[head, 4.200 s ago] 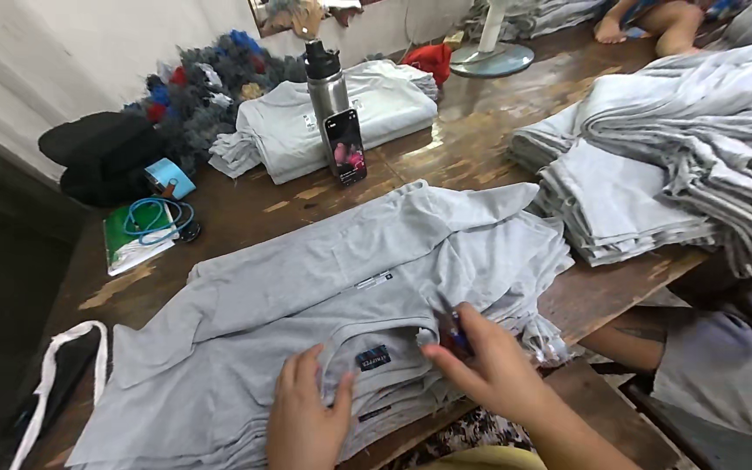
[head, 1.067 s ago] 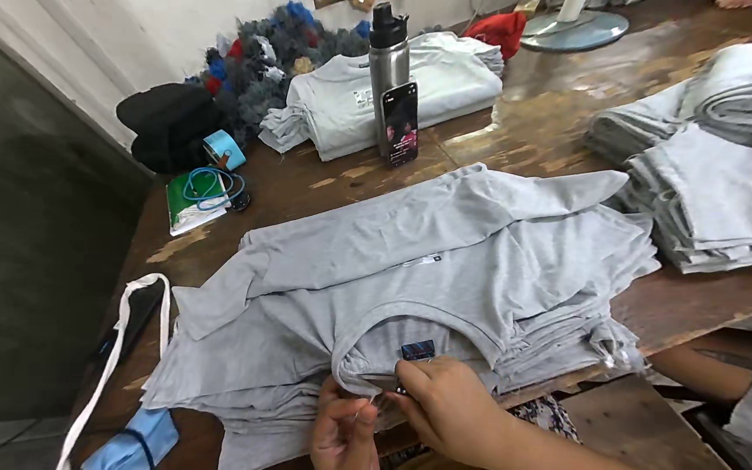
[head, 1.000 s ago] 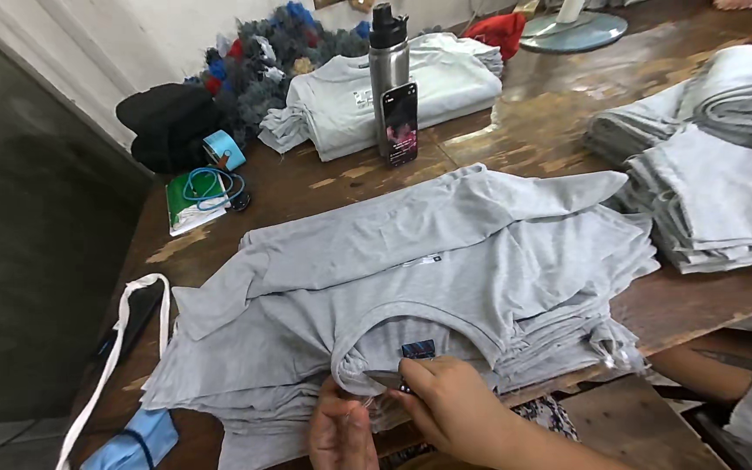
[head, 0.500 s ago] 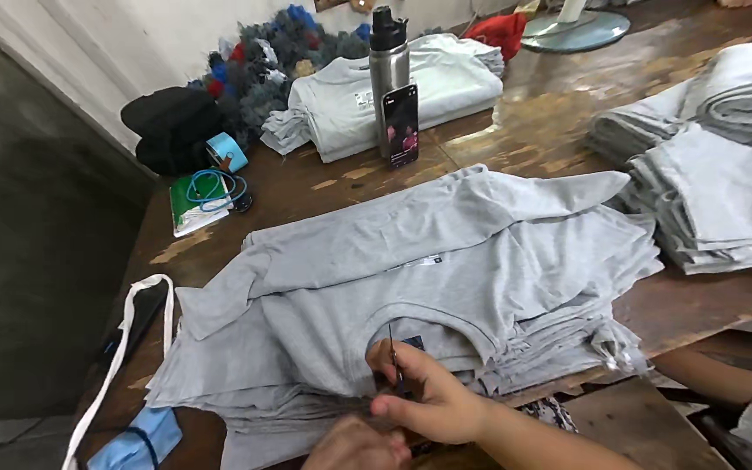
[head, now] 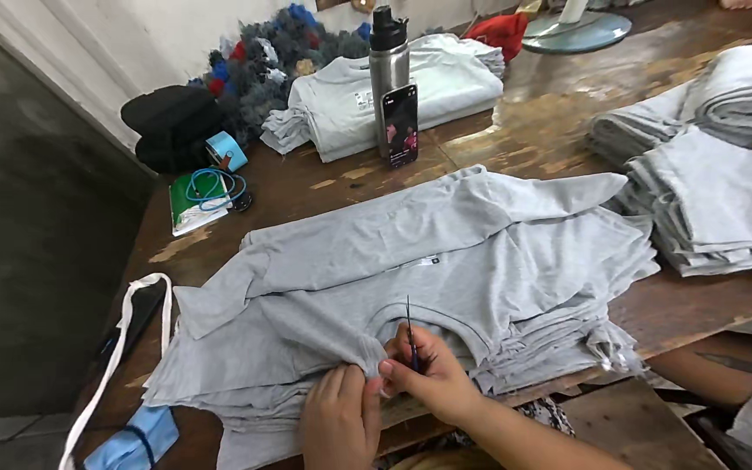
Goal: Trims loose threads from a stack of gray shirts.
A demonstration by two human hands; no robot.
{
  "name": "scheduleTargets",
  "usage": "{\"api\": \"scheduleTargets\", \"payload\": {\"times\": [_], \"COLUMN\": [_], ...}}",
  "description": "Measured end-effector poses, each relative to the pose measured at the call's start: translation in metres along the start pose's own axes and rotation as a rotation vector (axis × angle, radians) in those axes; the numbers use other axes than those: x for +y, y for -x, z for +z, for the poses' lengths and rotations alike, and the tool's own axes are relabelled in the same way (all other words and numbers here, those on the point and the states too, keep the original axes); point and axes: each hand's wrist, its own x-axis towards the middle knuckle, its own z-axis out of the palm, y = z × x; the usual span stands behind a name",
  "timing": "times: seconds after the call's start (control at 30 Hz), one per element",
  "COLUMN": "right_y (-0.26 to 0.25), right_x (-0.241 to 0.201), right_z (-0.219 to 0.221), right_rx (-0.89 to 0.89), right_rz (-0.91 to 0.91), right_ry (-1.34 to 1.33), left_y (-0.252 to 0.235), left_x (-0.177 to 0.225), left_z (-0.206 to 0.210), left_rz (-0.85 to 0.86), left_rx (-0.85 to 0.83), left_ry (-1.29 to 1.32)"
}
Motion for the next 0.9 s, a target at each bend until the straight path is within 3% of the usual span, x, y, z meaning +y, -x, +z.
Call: {"api": "scheduleTargets", "payload": {"times": [0.2,0.37,0.57,0.9], "right_y": [0.000,0.008,0.022,0.014], "right_x": [-0.003,-0.026,-0.030,-0.017], "right_z": [-0.002,-0.015,-0.017,0.000], "right_rx": [-0.061,-0.298,-0.304,-0.229], "right_rz": [-0.017,-0.138,-0.295,-0.361], "right_ry": [0.103,0.730,1.255,1.451], "left_y": [0.006,0.020,0.023,0.020], "left_x": [-0.010,-0.012,-0.012,-0.011], "left_z": [-0.001,-0.010,-0.014,-0.015], "left_rz": [-0.001,-0.054,-0.054,-0.049], "left_rx": [0.039,-0.015,0.035,0.062], "left_ry": [0.225,0.422,0.435,0.368]}}
